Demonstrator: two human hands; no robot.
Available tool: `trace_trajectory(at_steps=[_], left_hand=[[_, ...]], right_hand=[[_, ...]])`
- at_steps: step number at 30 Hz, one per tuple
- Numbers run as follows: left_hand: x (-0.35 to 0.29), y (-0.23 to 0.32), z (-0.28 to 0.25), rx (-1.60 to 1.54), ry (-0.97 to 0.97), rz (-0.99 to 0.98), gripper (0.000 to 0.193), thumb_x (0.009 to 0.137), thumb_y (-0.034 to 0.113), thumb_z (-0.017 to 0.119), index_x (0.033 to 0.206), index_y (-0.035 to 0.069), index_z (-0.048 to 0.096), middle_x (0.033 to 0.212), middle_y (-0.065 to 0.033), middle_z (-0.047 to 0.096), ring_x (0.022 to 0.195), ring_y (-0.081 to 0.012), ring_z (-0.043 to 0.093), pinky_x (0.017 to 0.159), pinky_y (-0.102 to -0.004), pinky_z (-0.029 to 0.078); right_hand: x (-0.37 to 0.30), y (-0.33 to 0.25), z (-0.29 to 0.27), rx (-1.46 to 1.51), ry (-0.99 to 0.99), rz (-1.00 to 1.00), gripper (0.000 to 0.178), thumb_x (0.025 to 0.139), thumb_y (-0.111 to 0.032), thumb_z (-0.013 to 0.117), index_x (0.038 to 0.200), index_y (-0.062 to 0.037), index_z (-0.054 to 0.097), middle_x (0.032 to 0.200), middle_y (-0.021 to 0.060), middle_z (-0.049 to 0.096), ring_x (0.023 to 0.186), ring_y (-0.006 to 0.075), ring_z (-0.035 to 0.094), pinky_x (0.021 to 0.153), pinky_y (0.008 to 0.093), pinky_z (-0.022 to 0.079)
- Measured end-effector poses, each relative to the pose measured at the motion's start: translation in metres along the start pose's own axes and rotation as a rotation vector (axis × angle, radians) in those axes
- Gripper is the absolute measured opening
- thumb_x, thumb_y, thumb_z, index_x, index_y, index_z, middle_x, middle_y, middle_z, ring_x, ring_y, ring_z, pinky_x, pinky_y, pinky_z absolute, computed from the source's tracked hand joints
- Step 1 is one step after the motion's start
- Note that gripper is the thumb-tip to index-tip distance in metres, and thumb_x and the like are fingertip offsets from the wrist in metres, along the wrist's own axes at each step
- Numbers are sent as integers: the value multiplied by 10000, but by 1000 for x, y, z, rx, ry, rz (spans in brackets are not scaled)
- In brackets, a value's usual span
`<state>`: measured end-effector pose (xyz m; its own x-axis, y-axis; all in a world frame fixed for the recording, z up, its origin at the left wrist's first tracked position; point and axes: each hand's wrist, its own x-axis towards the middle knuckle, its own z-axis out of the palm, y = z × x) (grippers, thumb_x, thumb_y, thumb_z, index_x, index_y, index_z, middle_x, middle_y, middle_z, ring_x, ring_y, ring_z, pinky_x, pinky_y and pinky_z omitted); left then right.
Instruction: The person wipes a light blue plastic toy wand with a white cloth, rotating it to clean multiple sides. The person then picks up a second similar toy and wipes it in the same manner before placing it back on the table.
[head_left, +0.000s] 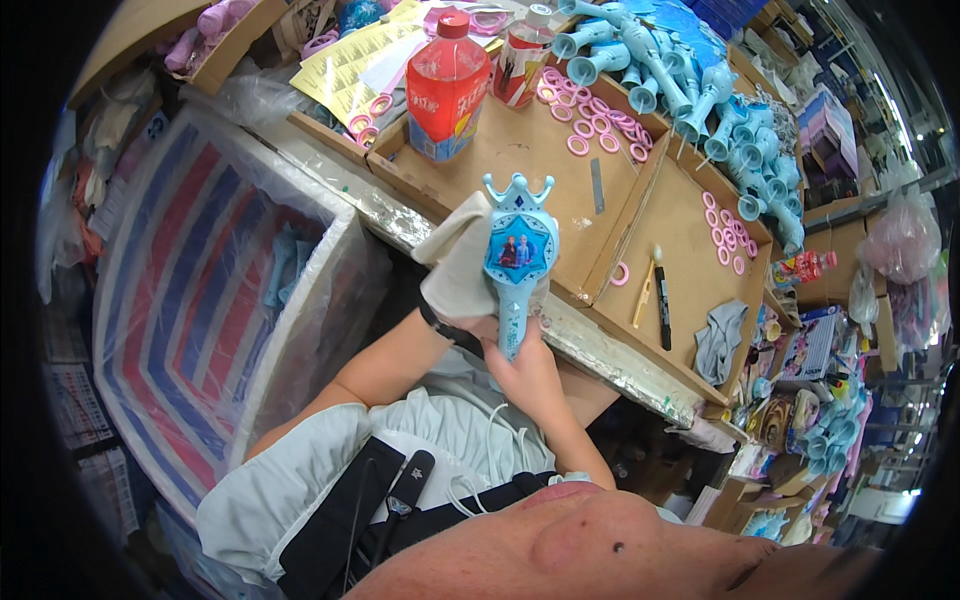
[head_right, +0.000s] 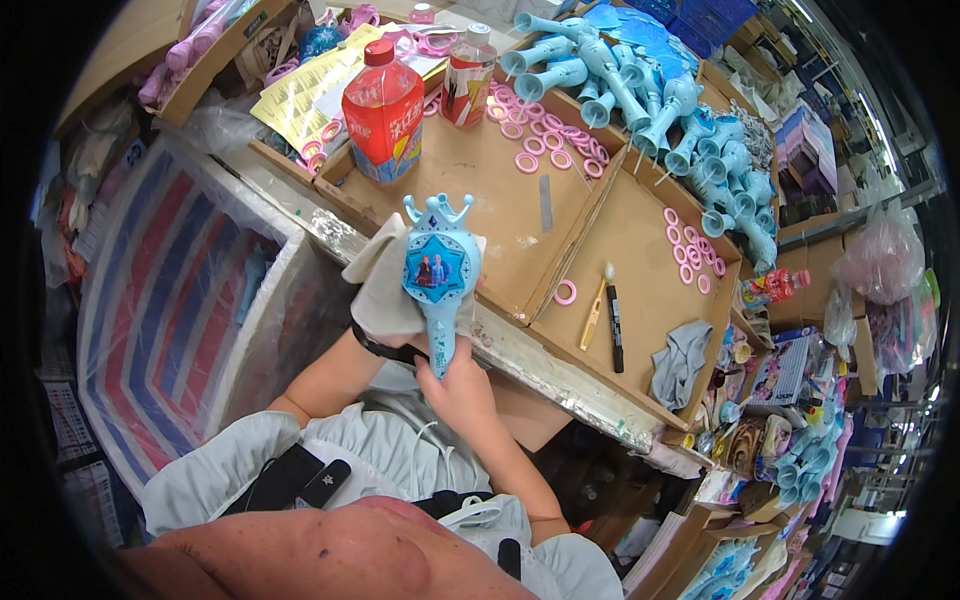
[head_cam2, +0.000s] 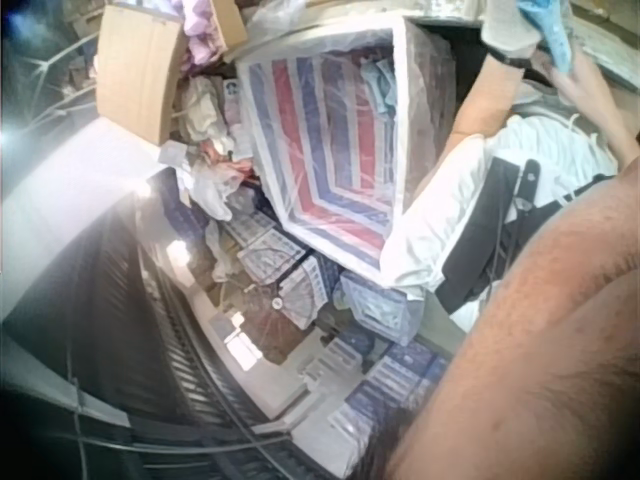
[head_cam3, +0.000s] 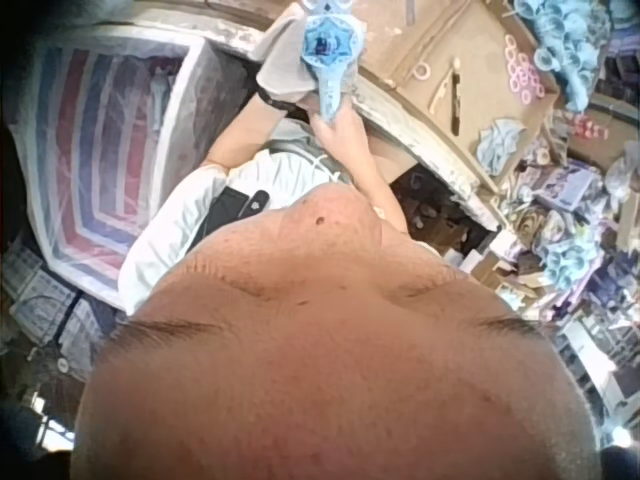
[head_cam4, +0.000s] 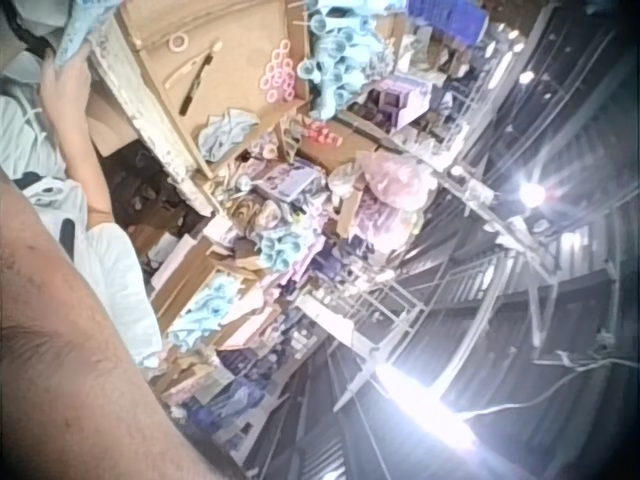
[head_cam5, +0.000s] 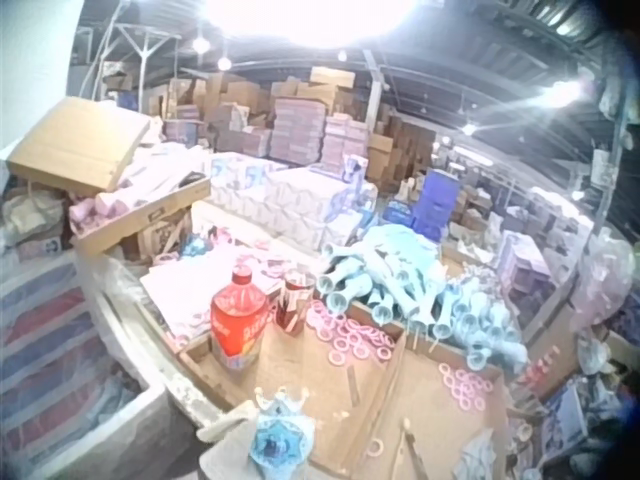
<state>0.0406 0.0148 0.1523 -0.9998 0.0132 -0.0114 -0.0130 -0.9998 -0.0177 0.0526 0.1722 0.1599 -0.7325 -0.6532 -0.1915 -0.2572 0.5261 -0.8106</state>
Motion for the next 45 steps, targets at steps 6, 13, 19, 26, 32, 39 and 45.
trace_trajectory(at_steps=[6, 13, 19, 26, 32, 39, 45], left_hand=[[-2, 31, -7, 462, -244, 130, 623, 865, 553, 526, 1251, 63, 532, 1168, -267, 585, 1074, -447, 573, 923, -573, 466], [-2, 42, -6, 627, -225, 117, 602, 898, 491, 498, 1293, 38, 505, 1225, -270, 561, 1112, -369, 573, 980, -465, 451], [12, 0, -1, 488, 182, 394, 596, 947, 569, 414, 1272, 74, 487, 1100, -110, 623, 875, -182, 626, 775, -320, 532], [-2, -13, -2, 706, 137, 265, 852, 808, 806, 333, 1182, 60, 502, 935, -145, 632, 555, -162, 555, 483, -283, 455], [-6, -4, -14, 190, -102, 152, 700, 828, 578, 593, 1244, 29, 469, 955, -132, 624, 636, -190, 599, 576, -320, 491], [-7, -7, -24, -77, -398, -99, 634, 880, 522, 558, 1235, 18, 407, 744, -23, 490, 562, -163, 497, 578, -311, 435], [-14, 0, -19, 332, -9, -41, 382, 901, 326, 616, 1095, 21, 490, 702, -35, 500, 551, -174, 487, 542, -294, 429]], right_hand=[[-7, 17, -15, 887, -729, -14, 296, 869, -138, 644, 1049, -14, 446, 823, 56, 562, 680, 154, 588, 637, 314, 491], [3, 25, -10, 867, -608, 0, 283, 839, -134, 674, 1010, -18, 481, 757, 77, 574, 650, 161, 593, 600, 314, 479], [19, 15, 3, 351, -121, -9, 293, 856, -165, 656, 1034, 5, 498, 781, 72, 589, 713, 125, 592, 637, 303, 487], [16, 12, 1, 792, -306, 74, 456, 854, -231, 692, 1158, 15, 457, 998, 73, 587, 848, 150, 591, 730, 297, 490], [-2, 18, 13, 683, -204, 97, 548, 845, -318, 695, 1191, 16, 432, 884, 91, 599, 726, 121, 600, 627, 258, 491], [0, 21, 5, 1414, -745, 66, 577, 843, -508, 597, 1083, 3, 475, 858, 135, 616, 585, 116, 538, 540, 238, 464], [-2, 18, 17, 529, -140, -41, 454, 896, -367, 602, 1088, 24, 473, 843, 121, 627, 688, 171, 586, 646, 271, 476]])
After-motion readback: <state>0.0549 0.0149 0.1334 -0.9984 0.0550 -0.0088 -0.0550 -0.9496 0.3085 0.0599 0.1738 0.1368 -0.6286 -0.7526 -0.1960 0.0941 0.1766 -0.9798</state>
